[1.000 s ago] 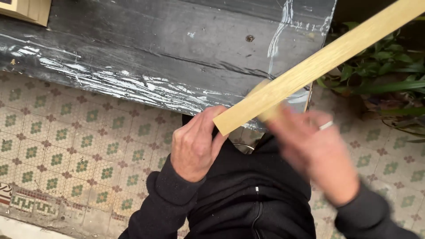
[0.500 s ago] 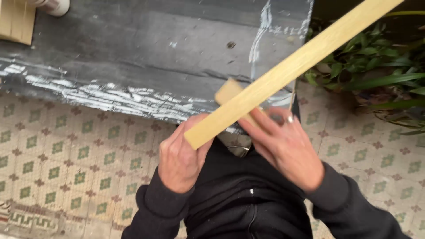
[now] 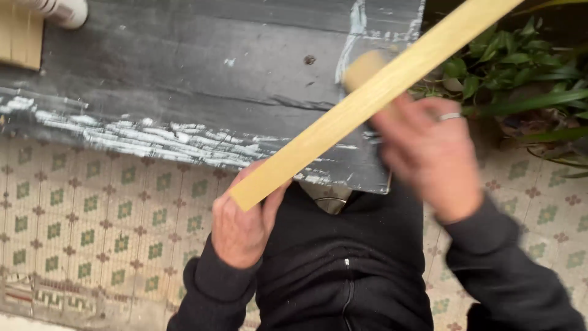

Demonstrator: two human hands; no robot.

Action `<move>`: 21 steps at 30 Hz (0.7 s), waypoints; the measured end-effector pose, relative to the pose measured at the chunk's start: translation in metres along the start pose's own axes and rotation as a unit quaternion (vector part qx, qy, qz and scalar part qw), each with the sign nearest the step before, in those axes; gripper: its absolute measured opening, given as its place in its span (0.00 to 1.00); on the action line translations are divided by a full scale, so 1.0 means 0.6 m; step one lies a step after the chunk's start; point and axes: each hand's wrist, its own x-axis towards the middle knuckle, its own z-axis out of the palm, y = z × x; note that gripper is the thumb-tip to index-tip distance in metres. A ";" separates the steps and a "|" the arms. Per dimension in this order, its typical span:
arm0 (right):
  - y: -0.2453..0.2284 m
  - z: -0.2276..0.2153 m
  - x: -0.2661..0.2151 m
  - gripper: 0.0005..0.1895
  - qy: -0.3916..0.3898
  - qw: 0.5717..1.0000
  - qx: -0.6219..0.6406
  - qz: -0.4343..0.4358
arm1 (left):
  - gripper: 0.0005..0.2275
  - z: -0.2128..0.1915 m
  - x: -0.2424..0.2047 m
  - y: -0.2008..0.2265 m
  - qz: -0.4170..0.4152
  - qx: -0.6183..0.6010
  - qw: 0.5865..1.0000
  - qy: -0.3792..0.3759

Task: The recorder is sanding wooden frame components and dry-fitting them to assemble an art frame.

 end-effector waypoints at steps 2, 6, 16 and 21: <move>-0.021 0.022 -0.024 0.35 -0.010 0.998 0.044 -0.038 | 0.11 0.001 -0.002 0.007 -0.013 -0.001 1.000 -0.002; 0.037 -0.013 -0.042 0.38 -0.008 0.991 0.118 -0.057 | 0.11 0.006 -0.010 -0.003 -0.014 0.008 1.000 0.007; 0.044 -0.007 -0.034 0.38 -0.059 0.992 0.101 -0.045 | 0.11 0.004 -0.008 -0.002 -0.036 0.026 0.999 0.009; 0.016 0.011 -0.005 0.40 -0.018 0.998 0.015 -0.059 | 0.10 0.003 -0.008 -0.001 -0.024 0.048 0.999 0.004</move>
